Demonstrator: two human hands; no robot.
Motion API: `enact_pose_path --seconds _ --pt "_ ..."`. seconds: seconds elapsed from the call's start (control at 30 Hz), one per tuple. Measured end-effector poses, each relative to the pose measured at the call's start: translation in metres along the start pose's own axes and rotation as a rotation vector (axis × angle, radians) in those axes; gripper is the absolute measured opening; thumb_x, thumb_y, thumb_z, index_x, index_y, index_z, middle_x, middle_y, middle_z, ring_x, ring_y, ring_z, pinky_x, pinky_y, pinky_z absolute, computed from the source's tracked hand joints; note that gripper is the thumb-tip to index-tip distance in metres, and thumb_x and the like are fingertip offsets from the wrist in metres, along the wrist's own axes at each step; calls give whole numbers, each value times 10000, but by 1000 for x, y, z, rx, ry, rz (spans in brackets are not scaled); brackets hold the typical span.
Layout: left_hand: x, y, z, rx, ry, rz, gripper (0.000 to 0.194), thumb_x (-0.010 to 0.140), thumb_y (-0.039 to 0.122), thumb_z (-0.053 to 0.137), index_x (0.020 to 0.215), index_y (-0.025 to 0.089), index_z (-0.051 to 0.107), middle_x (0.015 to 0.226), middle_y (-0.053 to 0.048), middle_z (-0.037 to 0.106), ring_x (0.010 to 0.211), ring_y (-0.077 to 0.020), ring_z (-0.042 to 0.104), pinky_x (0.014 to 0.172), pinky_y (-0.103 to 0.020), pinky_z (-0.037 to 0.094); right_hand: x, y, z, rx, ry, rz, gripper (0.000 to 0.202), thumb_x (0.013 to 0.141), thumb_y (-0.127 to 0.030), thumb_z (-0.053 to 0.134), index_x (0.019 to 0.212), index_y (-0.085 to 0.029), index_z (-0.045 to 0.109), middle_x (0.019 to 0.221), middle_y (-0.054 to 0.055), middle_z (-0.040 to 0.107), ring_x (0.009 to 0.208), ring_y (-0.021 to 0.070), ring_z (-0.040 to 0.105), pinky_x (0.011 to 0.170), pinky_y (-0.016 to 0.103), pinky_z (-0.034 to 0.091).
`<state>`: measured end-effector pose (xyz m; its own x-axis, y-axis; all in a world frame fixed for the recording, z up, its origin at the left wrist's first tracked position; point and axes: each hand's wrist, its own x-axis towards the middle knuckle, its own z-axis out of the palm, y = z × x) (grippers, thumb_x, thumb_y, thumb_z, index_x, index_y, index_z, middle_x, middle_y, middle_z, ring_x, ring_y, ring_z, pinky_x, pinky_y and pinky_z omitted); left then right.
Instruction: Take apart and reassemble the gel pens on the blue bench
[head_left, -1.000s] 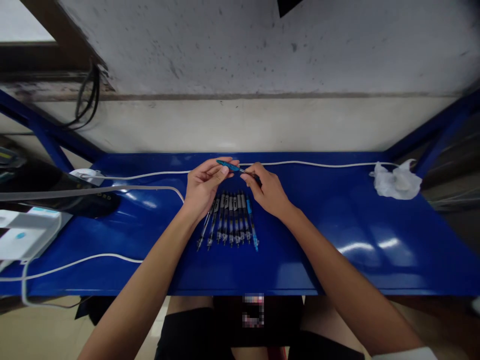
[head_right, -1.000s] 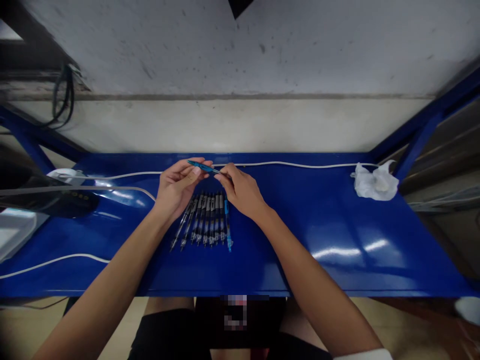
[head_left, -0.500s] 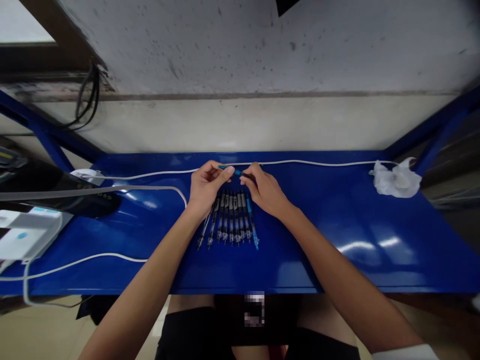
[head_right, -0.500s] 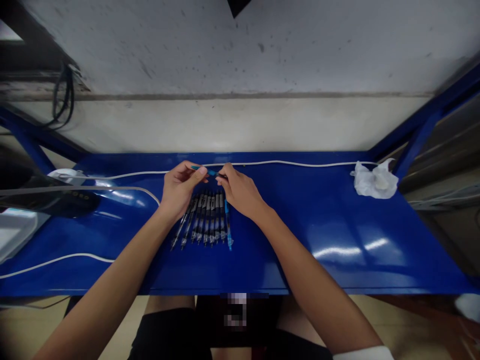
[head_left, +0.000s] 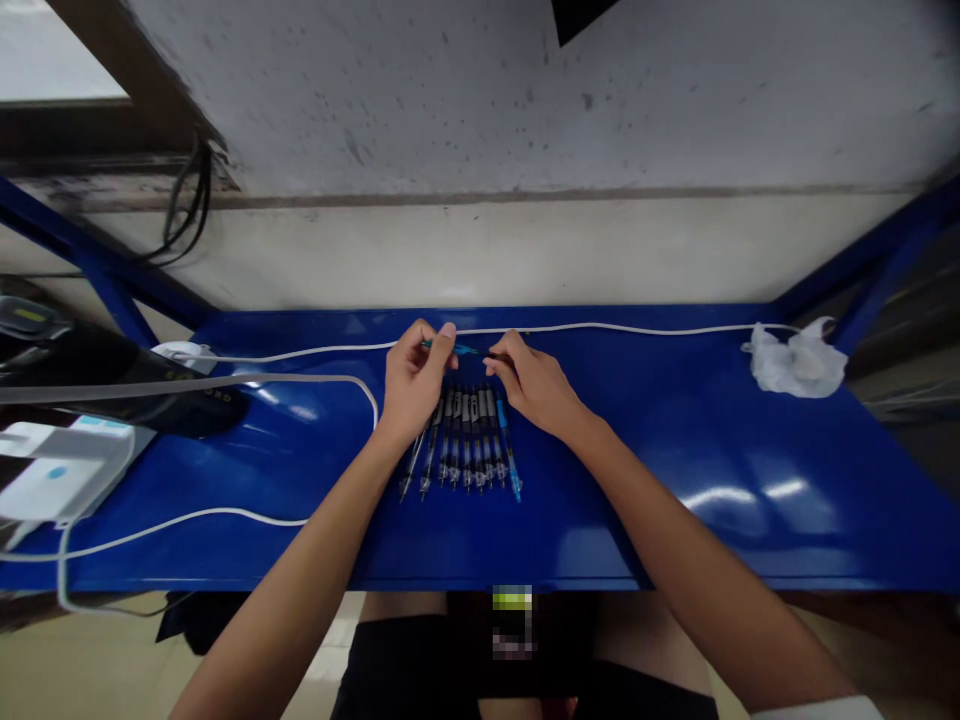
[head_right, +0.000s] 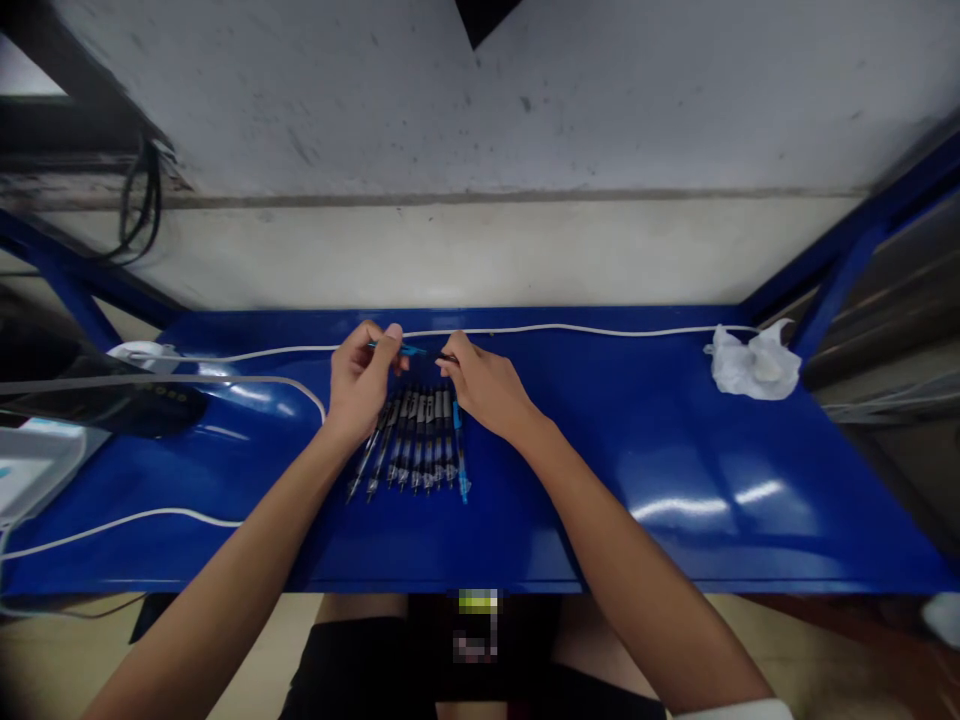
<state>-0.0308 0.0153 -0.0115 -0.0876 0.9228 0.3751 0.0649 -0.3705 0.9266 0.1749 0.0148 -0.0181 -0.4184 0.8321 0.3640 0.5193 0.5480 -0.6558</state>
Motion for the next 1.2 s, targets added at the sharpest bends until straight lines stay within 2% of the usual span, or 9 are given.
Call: enact_pose_path --seconds 0.13,0.23,0.4,0.57,0.77,1.2 --pt "4 2 -4 -6 45 -18 502 1016 545 788 694 225 573 650 10 616 603 -129 522 656 -322 434 -1 0 -2 -38 6 -38 226 1187 -419 458 1271 -263 598 1136 67 808 942 238 756 801 339 499" --pt "6 3 -6 -19 85 -29 492 1011 554 792 700 227 596 657 2 622 613 -130 534 651 -323 437 -1 0 -2 -87 45 -59 287 1198 -434 420 1272 -270 644 1163 69 803 957 244 750 793 343 491" --pt "11 0 -15 -95 201 -31 472 1020 574 776 742 236 598 664 9 578 606 -126 509 590 -315 394 0 3 -3 -115 102 -34 296 1195 -423 423 1242 -260 665 1066 65 795 852 236 720 745 342 461" --pt "17 -1 -23 -155 301 5 522 1015 609 761 732 242 522 648 28 494 607 -123 494 586 -296 398 -1 1 -6 -93 143 -11 293 1190 -432 431 1218 -260 667 1002 57 783 803 230 704 753 346 459" --pt "18 1 -22 -181 288 -7 580 1009 663 733 723 243 454 646 39 435 604 -124 478 581 -285 409 -1 1 -6 -92 138 -8 300 1189 -438 432 1212 -257 670 968 54 781 780 222 704 727 342 443" --pt "13 -3 -19 -240 247 -6 458 980 526 835 735 224 593 654 22 518 610 -121 481 604 -282 411 -1 4 -3 -134 141 -72 253 1198 -385 441 1250 -262 656 1067 56 807 853 225 745 757 341 481"
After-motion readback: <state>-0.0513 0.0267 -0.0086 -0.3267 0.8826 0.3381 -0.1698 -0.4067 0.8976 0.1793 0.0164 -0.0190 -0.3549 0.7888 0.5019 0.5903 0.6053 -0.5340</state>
